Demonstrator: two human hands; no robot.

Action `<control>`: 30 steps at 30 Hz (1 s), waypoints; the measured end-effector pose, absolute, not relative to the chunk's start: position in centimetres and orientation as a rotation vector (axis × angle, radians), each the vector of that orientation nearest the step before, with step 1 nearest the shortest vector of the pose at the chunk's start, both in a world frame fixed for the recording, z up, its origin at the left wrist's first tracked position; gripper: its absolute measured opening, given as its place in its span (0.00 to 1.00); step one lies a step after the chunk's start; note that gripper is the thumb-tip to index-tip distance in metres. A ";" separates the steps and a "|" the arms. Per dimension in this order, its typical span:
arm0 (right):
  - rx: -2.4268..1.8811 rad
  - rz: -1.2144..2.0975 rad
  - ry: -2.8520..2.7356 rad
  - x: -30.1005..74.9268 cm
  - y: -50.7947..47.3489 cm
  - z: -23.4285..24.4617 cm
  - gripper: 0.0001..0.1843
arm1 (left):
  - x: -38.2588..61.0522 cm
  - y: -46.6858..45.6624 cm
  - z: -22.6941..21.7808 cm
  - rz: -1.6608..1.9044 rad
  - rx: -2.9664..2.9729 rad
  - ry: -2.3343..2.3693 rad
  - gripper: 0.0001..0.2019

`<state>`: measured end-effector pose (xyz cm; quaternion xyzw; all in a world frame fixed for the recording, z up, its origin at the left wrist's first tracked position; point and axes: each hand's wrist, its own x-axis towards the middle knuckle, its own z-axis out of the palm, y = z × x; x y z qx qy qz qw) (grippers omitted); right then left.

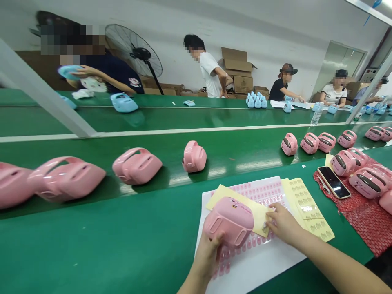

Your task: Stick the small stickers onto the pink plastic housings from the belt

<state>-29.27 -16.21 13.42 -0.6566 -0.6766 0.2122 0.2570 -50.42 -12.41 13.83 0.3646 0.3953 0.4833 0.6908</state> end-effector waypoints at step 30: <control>-1.301 1.141 -1.091 -37.1 -14.0 20.7 0.07 | -50.1 -13.9 14.4 1.277 0.660 0.957 0.48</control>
